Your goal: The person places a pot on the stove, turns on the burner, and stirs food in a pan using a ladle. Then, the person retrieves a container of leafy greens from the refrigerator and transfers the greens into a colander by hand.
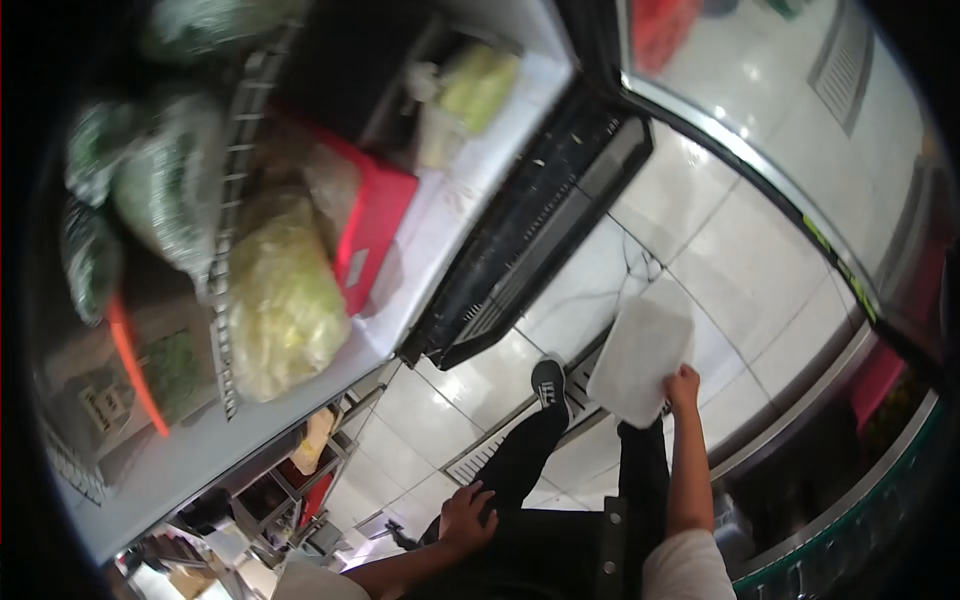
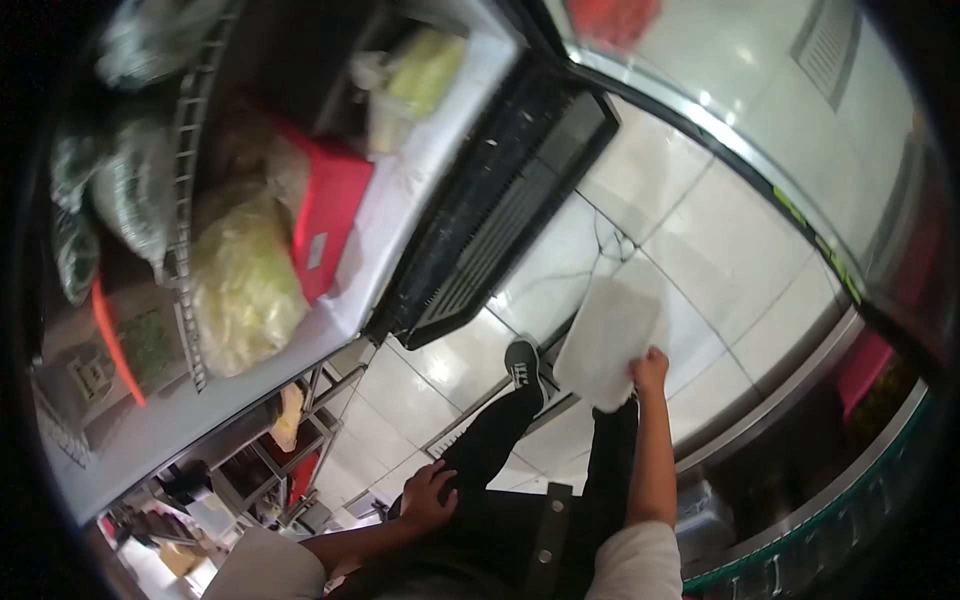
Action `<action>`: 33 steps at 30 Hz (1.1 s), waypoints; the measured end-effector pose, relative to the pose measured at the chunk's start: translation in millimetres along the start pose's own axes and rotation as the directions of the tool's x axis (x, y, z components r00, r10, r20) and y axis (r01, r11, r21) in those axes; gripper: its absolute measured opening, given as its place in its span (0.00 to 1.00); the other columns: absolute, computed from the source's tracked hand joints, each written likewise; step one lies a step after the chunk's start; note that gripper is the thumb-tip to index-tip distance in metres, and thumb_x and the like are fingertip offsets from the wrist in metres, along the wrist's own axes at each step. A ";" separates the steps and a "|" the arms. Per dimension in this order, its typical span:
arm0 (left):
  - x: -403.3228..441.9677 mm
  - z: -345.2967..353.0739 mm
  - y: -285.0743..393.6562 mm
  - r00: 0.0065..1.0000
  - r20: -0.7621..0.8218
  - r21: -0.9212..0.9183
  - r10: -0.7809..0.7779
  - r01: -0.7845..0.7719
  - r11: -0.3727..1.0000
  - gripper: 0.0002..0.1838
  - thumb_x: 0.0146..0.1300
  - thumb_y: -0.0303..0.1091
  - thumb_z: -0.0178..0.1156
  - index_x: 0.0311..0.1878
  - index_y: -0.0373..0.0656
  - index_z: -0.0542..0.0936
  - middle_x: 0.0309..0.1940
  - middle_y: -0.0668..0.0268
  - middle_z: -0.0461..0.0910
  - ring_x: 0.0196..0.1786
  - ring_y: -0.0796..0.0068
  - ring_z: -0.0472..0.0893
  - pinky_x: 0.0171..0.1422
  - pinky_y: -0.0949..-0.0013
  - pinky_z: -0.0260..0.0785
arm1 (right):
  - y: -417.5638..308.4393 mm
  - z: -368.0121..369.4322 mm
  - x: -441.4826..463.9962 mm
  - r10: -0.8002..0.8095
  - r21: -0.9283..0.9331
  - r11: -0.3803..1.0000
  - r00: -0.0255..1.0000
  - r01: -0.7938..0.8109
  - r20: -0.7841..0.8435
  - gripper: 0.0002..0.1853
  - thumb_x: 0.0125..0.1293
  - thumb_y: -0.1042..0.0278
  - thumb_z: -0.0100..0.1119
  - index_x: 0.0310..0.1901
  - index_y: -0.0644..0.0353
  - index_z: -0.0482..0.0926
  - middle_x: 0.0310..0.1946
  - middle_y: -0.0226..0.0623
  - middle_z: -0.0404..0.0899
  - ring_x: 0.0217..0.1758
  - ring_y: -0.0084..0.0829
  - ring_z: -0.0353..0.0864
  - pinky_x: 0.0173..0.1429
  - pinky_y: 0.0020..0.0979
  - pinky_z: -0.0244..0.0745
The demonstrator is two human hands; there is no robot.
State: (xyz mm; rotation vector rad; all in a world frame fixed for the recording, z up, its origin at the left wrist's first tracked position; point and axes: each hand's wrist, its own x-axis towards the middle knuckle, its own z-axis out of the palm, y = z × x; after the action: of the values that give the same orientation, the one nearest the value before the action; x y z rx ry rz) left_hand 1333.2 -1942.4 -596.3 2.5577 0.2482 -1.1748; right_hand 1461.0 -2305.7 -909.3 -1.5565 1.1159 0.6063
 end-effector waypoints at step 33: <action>-122.2 41.4 9.1 0.822 -0.095 -0.658 -0.562 0.372 0.654 0.25 0.58 0.47 0.52 0.59 0.49 0.68 0.62 0.60 0.63 0.63 0.58 0.65 0.60 0.54 0.62 | -394.0 318.9 -236.9 -0.983 -0.129 -0.069 -0.045 0.989 0.179 0.21 0.61 0.68 0.57 0.52 0.71 0.68 0.48 0.51 0.71 0.52 0.44 0.71 0.58 0.40 0.64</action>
State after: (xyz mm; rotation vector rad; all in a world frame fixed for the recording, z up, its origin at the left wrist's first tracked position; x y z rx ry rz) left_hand 1227.3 -1968.6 -526.7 2.0825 1.2315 -0.6604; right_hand 1762.3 -1931.4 -622.7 -2.0446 -0.4595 -0.3724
